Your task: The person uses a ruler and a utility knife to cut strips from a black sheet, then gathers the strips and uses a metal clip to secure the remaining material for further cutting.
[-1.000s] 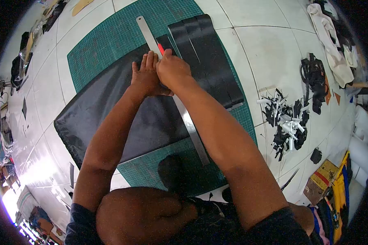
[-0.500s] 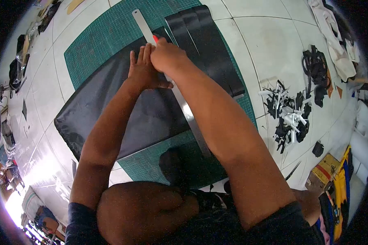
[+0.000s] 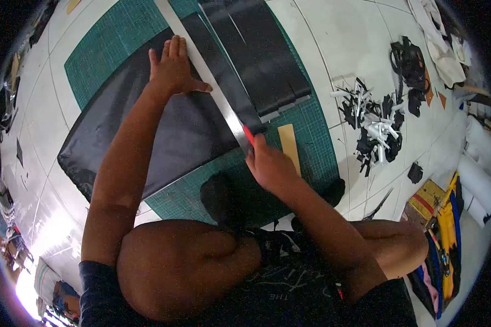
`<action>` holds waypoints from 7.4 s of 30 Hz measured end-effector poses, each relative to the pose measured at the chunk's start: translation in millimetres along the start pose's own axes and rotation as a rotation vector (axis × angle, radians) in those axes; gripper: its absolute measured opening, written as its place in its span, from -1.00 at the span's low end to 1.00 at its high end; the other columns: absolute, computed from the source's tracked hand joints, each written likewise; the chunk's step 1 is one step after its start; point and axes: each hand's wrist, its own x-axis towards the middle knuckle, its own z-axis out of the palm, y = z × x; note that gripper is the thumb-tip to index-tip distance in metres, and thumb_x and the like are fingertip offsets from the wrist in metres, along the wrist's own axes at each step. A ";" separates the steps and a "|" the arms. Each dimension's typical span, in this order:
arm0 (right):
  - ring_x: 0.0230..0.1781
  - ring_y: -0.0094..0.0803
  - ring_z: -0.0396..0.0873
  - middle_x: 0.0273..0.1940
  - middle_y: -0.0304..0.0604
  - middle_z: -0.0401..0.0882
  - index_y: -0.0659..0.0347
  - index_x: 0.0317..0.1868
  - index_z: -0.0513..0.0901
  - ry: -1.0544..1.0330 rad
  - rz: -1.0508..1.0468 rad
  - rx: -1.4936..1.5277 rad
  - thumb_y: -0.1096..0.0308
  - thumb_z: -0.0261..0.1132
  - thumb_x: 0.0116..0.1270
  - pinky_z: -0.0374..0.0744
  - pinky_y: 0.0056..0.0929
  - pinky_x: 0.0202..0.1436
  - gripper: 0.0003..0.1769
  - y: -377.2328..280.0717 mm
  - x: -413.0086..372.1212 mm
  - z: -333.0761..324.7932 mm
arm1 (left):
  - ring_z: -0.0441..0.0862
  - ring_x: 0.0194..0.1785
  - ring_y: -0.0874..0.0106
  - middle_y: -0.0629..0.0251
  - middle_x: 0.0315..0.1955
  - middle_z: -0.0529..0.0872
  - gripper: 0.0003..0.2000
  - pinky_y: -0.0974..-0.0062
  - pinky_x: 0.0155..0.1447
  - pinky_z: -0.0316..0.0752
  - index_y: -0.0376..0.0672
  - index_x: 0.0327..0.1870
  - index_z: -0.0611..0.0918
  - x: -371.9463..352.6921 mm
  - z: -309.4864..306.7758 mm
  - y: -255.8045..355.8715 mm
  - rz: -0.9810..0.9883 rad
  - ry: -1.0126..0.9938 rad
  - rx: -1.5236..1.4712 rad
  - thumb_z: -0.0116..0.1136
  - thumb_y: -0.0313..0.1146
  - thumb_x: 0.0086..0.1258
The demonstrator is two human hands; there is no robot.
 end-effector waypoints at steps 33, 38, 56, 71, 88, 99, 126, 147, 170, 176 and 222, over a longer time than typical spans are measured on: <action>0.05 0.34 0.63 -0.06 0.48 0.64 0.48 0.07 0.42 0.433 -0.210 0.160 0.09 0.06 0.45 0.55 0.16 0.19 -0.48 -143.0 200.6 -80.3 | -0.16 0.70 0.14 0.16 0.64 -0.07 0.39 -0.22 0.58 -0.01 -0.10 0.64 -0.03 -6.2 6.2 -11.5 0.041 0.032 -0.134 0.48 0.45 -0.18; 0.07 0.33 0.62 -0.05 0.49 0.63 0.48 0.08 0.43 0.433 -0.187 0.145 0.09 0.06 0.44 0.54 0.15 0.20 -0.48 -141.6 202.4 -80.9 | -0.13 0.69 0.14 0.15 0.64 -0.06 0.40 -0.22 0.56 0.02 -0.11 0.64 -0.03 -7.2 9.2 -11.6 0.054 0.060 -0.135 0.48 0.46 -0.18; 0.19 0.22 0.60 0.10 0.35 0.62 0.38 0.27 0.36 0.117 -0.068 -0.017 0.12 0.11 0.48 0.52 0.07 0.30 -0.46 -112.9 144.9 -88.6 | -0.16 0.70 0.12 0.08 0.65 -0.13 0.50 -0.19 0.58 0.02 -0.30 0.63 -0.10 0.7 2.0 -5.9 0.012 -0.042 -0.045 0.49 0.48 -0.24; -0.42 0.16 0.66 -0.43 0.21 0.60 0.33 0.07 0.37 0.292 -0.108 0.314 0.11 0.15 0.56 0.56 -0.01 -0.34 -0.59 -6.2 11.2 -61.5 | 0.36 0.47 0.02 -0.03 0.38 0.43 -0.04 -0.15 0.47 0.20 -0.24 0.42 0.45 11.9 -4.7 -17.0 0.000 0.297 -0.354 0.34 0.35 0.14; -0.38 -0.16 0.63 -0.34 -0.01 0.58 0.32 0.16 0.42 0.347 0.073 0.667 0.08 0.25 0.51 0.57 -0.21 -0.26 -0.51 33.5 -19.9 -17.1 | 0.69 0.09 0.18 0.34 -0.18 0.80 -0.58 -0.06 0.28 0.16 0.00 0.03 0.64 147.4 -27.9 -59.5 0.109 0.227 -0.546 0.37 0.01 0.26; -0.36 -0.18 0.61 -0.30 -0.03 0.53 0.31 -0.01 0.47 0.385 0.083 0.574 0.06 0.47 0.32 0.55 -0.24 -0.33 -0.47 16.9 -9.3 71.0 | 0.59 0.15 0.04 0.01 0.05 0.65 -0.51 0.14 0.24 0.47 -0.19 0.14 0.60 98.9 7.2 -64.0 0.232 0.900 -0.590 0.40 -0.12 0.27; -0.02 0.19 0.49 -0.04 0.16 0.43 0.32 -0.01 0.42 0.667 -0.199 0.491 0.45 0.43 0.20 0.50 -0.03 0.03 -0.57 15.8 1.2 105.0 | 0.13 0.60 -0.02 -0.01 0.53 0.28 -0.42 -0.01 0.62 0.02 -0.14 0.49 0.40 -19.0 63.1 -90.8 0.013 0.609 -0.376 0.01 -0.01 0.56; -0.14 -0.05 0.51 -0.22 0.01 0.48 0.32 -0.07 0.52 1.048 0.073 0.173 0.16 0.53 0.23 0.46 -0.16 -0.03 -0.51 71.6 -4.5 62.9 | 0.06 0.63 -0.04 -0.09 0.53 0.24 -0.07 -0.07 0.63 -0.08 -0.25 0.52 0.31 3.8 45.2 -81.5 0.124 0.518 -0.466 0.32 0.20 0.25; -0.19 -0.41 0.66 -0.23 -0.13 0.72 0.29 -0.05 0.70 0.758 -0.140 0.746 0.22 0.51 0.29 0.58 -0.37 -0.04 -0.64 -30.9 62.4 -44.4 | 0.04 0.61 -0.16 -0.03 0.56 0.18 0.23 -0.17 0.60 -0.04 -0.22 0.55 0.27 6.3 35.0 -81.4 0.167 0.374 -0.327 0.56 0.32 -0.16; -0.22 -0.12 0.74 -0.30 0.02 0.73 0.31 -0.18 0.69 0.716 -0.269 0.664 0.23 0.46 0.22 0.61 -0.25 -0.09 -0.69 -102.6 163.5 -72.9 | -0.06 0.64 -0.16 -0.06 0.57 0.14 0.27 -0.19 0.61 -0.09 -0.24 0.55 0.23 2.6 36.0 -78.4 0.134 0.370 -0.324 0.49 0.43 -0.14; -0.07 0.10 0.70 -0.10 0.15 0.71 0.26 -0.12 0.70 0.549 -0.207 0.532 0.11 0.44 0.22 0.62 -0.04 0.03 -0.62 -136.1 226.4 -95.7 | 0.00 0.61 -0.14 -0.13 0.51 0.20 0.23 -0.11 0.61 -0.02 -0.38 0.47 0.30 7.5 34.7 -82.6 0.199 0.372 -0.337 0.60 0.28 -0.20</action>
